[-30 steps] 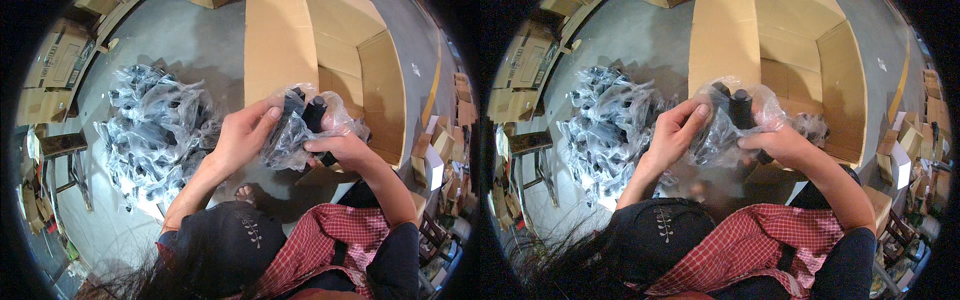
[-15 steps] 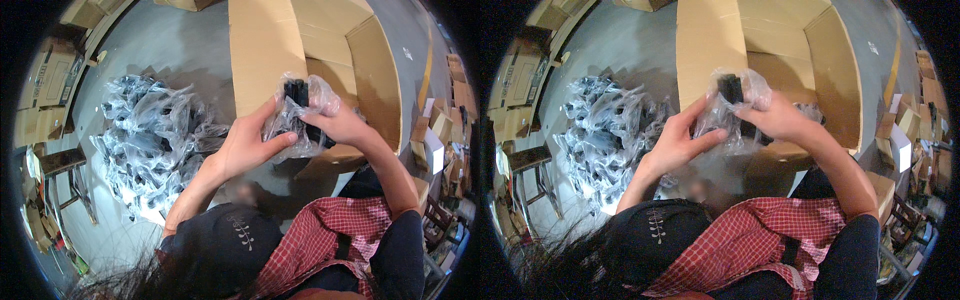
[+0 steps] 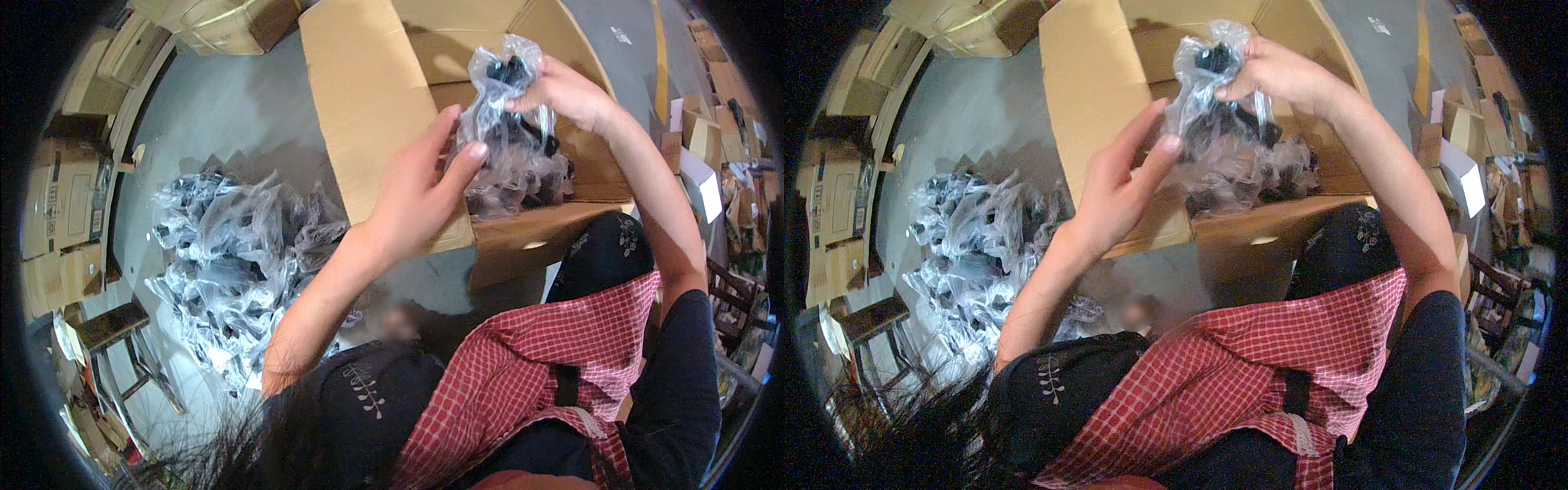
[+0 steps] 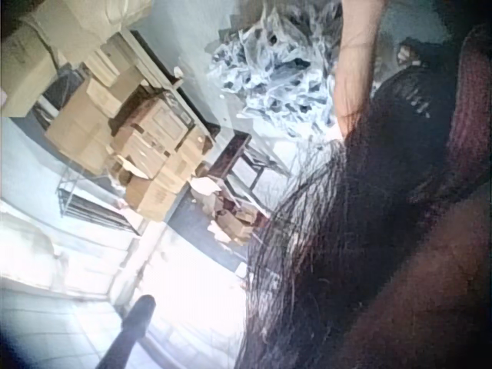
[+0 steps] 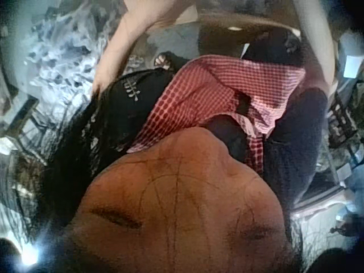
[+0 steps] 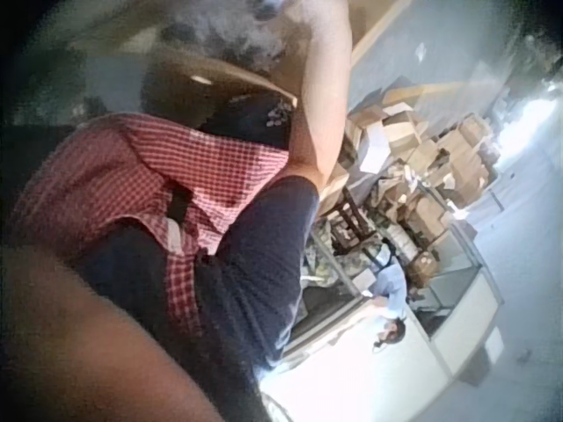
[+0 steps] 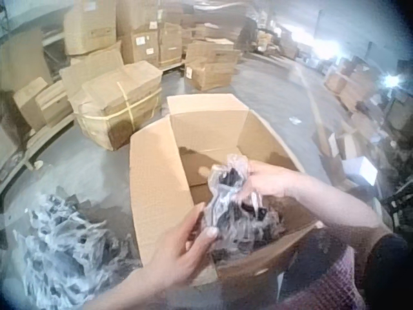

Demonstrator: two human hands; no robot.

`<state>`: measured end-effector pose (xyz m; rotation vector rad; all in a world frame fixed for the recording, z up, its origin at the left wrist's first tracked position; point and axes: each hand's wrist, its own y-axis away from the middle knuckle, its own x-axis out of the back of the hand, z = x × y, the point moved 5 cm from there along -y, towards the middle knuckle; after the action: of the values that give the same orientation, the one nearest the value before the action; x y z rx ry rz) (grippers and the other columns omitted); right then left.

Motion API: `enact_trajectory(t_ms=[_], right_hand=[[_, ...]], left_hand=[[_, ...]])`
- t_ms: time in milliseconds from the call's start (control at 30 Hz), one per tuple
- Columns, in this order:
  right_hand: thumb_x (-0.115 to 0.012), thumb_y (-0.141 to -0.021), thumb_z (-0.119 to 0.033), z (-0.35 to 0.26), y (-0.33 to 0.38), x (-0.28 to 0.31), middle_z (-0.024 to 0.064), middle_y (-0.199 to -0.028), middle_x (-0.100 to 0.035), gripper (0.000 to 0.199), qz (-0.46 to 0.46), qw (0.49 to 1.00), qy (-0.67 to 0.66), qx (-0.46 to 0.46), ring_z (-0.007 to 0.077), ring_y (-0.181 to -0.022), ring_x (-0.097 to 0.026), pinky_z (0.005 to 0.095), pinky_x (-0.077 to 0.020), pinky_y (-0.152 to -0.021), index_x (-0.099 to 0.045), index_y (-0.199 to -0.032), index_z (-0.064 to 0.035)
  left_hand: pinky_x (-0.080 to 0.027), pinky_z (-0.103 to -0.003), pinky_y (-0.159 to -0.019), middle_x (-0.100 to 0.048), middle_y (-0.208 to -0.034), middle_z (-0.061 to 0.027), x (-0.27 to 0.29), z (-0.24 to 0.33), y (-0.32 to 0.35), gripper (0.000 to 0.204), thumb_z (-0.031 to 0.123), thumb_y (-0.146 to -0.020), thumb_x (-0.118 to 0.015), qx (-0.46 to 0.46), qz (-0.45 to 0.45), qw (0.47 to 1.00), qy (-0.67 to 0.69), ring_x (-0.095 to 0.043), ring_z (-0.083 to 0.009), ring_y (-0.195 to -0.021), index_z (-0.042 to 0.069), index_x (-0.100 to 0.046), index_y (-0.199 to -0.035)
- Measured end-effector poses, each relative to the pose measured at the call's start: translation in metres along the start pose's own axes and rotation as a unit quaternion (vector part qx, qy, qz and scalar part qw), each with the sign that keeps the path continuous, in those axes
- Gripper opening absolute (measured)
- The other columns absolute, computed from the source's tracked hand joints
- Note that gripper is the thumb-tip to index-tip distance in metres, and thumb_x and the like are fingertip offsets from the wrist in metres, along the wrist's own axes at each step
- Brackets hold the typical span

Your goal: The person picks up black plastic parts wrapped in clear plastic bags from a large pile on the floor and places them one by one into an open cardboard box.

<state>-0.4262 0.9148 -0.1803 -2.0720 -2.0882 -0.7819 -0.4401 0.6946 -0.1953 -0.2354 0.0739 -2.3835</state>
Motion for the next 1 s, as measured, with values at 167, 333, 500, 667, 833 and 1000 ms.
enact_trajectory(t_ms=[167, 333, 500, 667, 833, 1000], right_hand=[[-0.067, -0.072, 0.0, 0.057, -0.032, 0.046, 0.0045, -0.108, -0.065, 0.046, 0.022, 0.998, 0.043, -0.03, 0.0163, -0.103, -0.057, 0.0304, -0.0435, -0.095, -0.061, -0.118, -0.0018], [-0.062, -0.075, -0.004, 0.094, -0.085, 0.022, 0.0057, -0.095, -0.064, 0.035, -0.068, 0.983, 0.168, 0.016, 0.0141, -0.087, -0.06, 0.0289, -0.0518, -0.071, -0.064, -0.11, -0.0059], [-0.065, -0.086, -0.034, 0.143, -0.111, -0.065, 0.0108, -0.078, -0.067, 0.033, -0.138, 0.983, 0.109, -0.046, 0.0209, -0.075, -0.06, 0.0362, -0.0503, -0.071, -0.068, -0.102, -0.0048], [-0.063, -0.082, -0.027, 0.166, -0.106, -0.11, 0.0137, -0.084, -0.07, 0.031, -0.151, 0.984, 0.09, -0.025, 0.0217, -0.079, -0.062, 0.0389, -0.0495, -0.075, -0.07, -0.097, -0.0006], [-0.065, -0.061, -0.002, 0.171, -0.099, -0.113, 0.0071, -0.089, -0.071, 0.038, -0.146, 0.981, -0.101, -0.082, 0.0151, -0.084, -0.061, 0.0309, -0.0503, -0.074, -0.071, -0.099, 0.0013], [-0.069, -0.055, -0.004, 0.143, -0.096, -0.108, 0.0153, -0.107, -0.069, 0.073, -0.16, 0.984, 0.072, -0.019, 0.0256, -0.1, -0.064, 0.0363, -0.0523, -0.084, -0.058, -0.128, -0.0033]], left_hand=[[-0.036, -0.048, -0.109, -0.06, -0.121, -0.0138, -0.036, -0.009, 0.045, 0.05, 0.029, -0.084, -0.071, -0.197, -0.067, 0.925, -0.319, -0.05, -0.0334, -0.126, 0.005, -0.058, -0.126], [-0.028, -0.055, -0.115, -0.06, -0.113, -0.0065, -0.049, -0.031, 0.076, 0.04, 0.034, -0.074, -0.076, -0.246, -0.1, 0.88, -0.393, -0.046, -0.0327, -0.131, 0.01, -0.065, -0.104], [-0.026, -0.055, -0.116, -0.06, -0.113, -0.0065, -0.051, -0.036, 0.079, 0.04, 0.034, -0.073, -0.077, -0.248, -0.091, 0.882, -0.39, -0.045, -0.034, -0.132, 0.012, -0.066, -0.104], [-0.025, -0.056, -0.116, -0.059, -0.117, -0.0075, -0.046, -0.043, 0.081, 0.04, 0.032, -0.074, -0.076, -0.245, -0.113, 0.887, -0.375, -0.043, -0.0348, -0.134, 0.011, -0.066, -0.107], [-0.025, -0.057, -0.116, -0.06, -0.119, -0.0073, -0.049, -0.052, 0.082, 0.039, 0.031, -0.075, -0.075, -0.27, -0.093, 0.892, -0.352, -0.042, -0.0353, -0.135, 0.011, -0.066, -0.108], [-0.025, -0.056, -0.116, -0.061, -0.121, -0.0061, -0.045, -0.053, 0.083, 0.042, 0.033, -0.074, -0.076, -0.274, -0.085, 0.887, -0.361, -0.043, -0.035, -0.134, 0.012, -0.066, -0.109]])
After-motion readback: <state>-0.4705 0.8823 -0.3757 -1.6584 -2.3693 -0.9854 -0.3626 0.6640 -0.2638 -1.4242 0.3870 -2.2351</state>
